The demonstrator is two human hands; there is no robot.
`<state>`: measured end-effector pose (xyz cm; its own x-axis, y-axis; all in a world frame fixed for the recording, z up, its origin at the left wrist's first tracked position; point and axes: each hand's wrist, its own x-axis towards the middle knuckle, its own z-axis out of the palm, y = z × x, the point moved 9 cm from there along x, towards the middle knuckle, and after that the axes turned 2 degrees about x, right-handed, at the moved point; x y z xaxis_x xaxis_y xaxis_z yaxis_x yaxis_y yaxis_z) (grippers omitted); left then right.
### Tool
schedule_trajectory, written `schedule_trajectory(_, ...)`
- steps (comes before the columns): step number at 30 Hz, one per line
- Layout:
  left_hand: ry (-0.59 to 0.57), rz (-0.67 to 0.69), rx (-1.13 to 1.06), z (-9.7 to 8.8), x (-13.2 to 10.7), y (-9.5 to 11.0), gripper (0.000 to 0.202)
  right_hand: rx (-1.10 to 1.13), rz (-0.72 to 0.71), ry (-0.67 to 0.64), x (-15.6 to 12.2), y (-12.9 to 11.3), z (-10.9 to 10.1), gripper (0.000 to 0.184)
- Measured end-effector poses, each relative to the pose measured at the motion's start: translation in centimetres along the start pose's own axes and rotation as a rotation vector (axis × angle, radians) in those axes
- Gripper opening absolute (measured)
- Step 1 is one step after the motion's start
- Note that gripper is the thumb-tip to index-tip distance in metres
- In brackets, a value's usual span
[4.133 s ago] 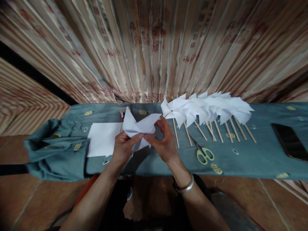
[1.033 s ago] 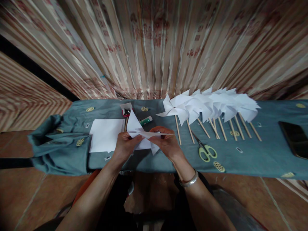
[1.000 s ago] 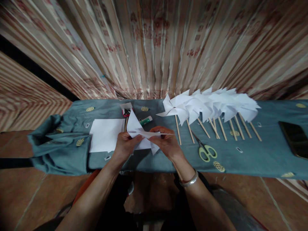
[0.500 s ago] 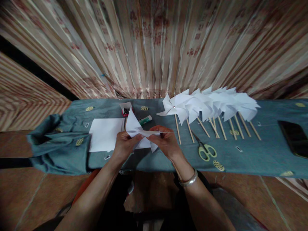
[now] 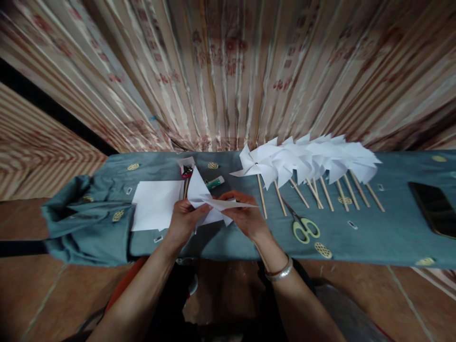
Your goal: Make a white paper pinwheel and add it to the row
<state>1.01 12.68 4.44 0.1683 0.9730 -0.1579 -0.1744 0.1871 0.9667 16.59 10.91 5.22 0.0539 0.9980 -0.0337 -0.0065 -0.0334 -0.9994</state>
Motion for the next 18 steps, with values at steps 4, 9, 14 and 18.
schedule_trajectory(4,0.006,0.051,0.066,-0.2,0.1,0.3,0.027,-0.011,-0.020,-0.015,0.2,0.1,-0.1,0.022)
schedule_trajectory(9,0.015,0.062,0.101,-0.3,0.3,0.2,0.030,-0.082,-0.076,-0.010,0.1,-0.8,0.1,0.020)
schedule_trajectory(14,0.035,0.053,0.099,-0.4,0.1,0.3,0.024,-0.064,-0.048,0.039,-0.3,-0.7,0.4,0.022)
schedule_trajectory(18,0.026,0.022,0.109,-0.4,0.0,0.1,0.024,-0.012,-0.030,0.068,-0.5,-0.4,0.5,0.021)
